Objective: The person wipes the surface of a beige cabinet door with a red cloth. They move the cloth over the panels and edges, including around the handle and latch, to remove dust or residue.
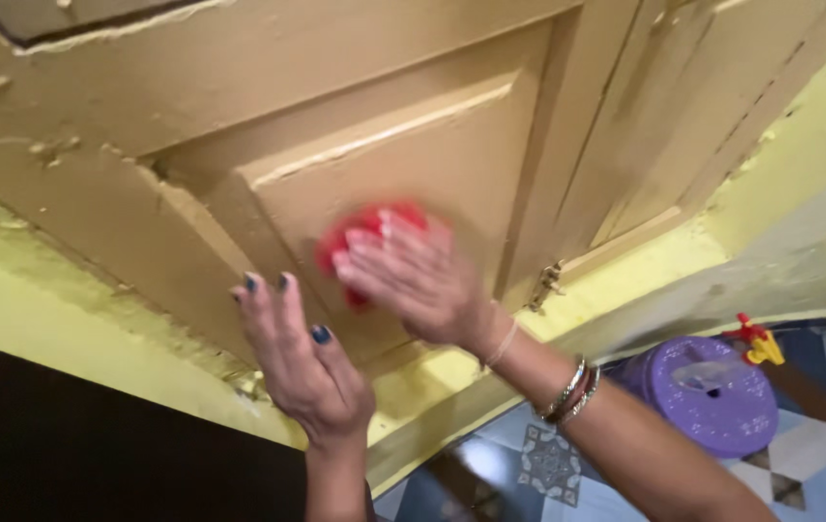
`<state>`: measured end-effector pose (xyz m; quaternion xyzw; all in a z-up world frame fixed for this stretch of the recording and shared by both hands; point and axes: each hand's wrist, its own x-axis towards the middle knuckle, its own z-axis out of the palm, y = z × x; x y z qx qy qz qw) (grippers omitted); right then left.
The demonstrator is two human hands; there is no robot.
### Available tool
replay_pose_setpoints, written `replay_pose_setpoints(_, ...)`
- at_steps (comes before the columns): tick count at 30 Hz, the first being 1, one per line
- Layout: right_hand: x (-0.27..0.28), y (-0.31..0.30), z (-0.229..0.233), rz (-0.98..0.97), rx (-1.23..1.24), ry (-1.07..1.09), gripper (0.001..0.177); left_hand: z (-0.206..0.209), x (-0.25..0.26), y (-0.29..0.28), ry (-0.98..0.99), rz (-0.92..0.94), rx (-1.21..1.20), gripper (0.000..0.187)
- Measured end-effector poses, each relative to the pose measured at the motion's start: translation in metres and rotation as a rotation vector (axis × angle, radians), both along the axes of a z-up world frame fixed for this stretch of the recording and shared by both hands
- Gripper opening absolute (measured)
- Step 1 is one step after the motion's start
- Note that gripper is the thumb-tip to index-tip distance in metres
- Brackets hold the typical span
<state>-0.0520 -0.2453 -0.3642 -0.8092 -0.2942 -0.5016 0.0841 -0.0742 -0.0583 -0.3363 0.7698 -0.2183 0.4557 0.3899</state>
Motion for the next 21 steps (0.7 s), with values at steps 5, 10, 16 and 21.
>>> replay_pose_setpoints(5, 0.036, -0.016, 0.038, -0.039, -0.073, -0.082, 0.038, 0.016, 0.014, -0.041, -0.048, 0.075, -0.126, 0.046)
replay_pose_setpoints(10, 0.012, -0.060, -0.096, 0.033, -0.489, 0.165, 0.047, -0.014, 0.005, -0.054, 0.019, 0.123, -0.057, 0.045)
replay_pose_setpoints(16, -0.003, -0.106, -0.056, 0.034, -0.520, 0.000, 0.045, -0.014, -0.005, -0.085, 0.054, 0.133, -0.005, 0.046)
replay_pose_setpoints(21, 0.020, -0.148, 0.116, -0.326, 0.180, -0.266, 0.033, 0.012, 0.028, -0.127, 0.004, 0.262, 0.127, 0.048)
